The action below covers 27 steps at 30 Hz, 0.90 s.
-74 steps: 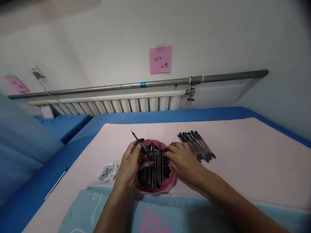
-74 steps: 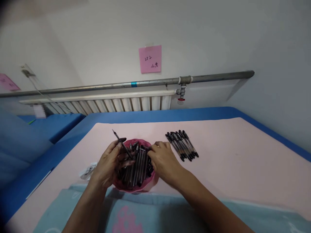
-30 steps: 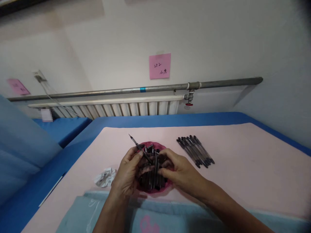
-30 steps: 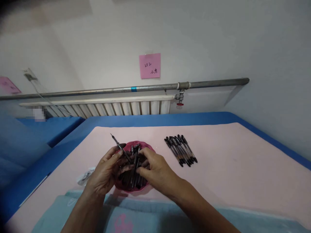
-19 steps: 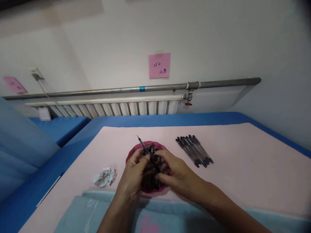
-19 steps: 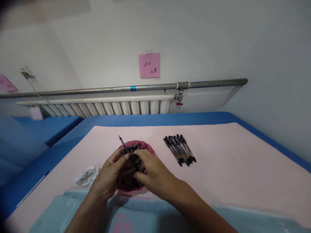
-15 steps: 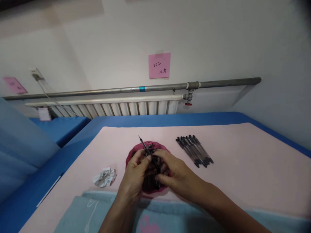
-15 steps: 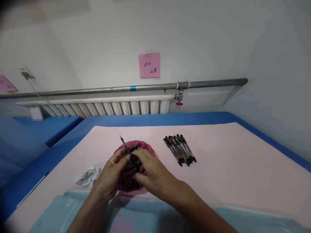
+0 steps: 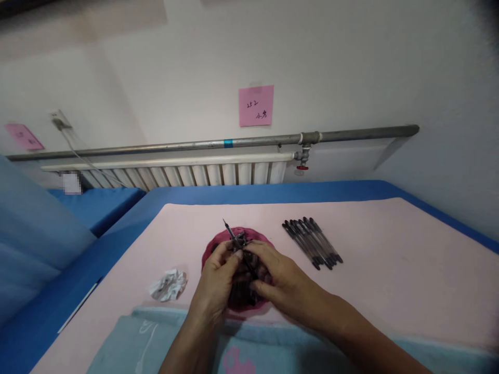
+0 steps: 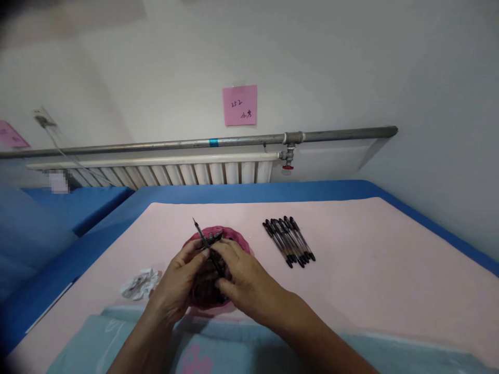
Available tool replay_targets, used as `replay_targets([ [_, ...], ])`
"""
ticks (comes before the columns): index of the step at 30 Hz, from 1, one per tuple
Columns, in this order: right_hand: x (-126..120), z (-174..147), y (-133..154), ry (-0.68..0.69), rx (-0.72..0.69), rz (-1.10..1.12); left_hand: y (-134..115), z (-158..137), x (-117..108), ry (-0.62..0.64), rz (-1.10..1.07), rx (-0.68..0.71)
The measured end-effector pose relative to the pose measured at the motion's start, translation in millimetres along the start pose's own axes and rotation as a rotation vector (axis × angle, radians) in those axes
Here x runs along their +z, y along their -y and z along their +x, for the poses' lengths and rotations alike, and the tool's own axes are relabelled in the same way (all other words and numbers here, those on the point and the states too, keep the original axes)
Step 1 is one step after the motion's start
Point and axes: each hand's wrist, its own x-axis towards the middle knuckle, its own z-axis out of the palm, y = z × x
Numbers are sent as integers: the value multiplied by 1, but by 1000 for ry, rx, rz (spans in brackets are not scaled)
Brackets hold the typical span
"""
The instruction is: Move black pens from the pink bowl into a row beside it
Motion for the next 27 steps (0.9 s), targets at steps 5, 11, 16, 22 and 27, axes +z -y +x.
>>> replay_targets([
  [5,0,0,-1,30,22,-34,1,0,0,1,9,7],
  [11,3,-1,-6,-16,-40,-48,-1,0,1,40,48,28],
  [16,8,-2,-11,-130,-36,-92,-2,-1,0,26,71,74],
  [22,15,-6,-13,-294,7,-131,-3,2,-2,-61,43,76],
  [27,15,-8,-12,-285,-11,-104,-6,4,-3,-103,-1,26],
])
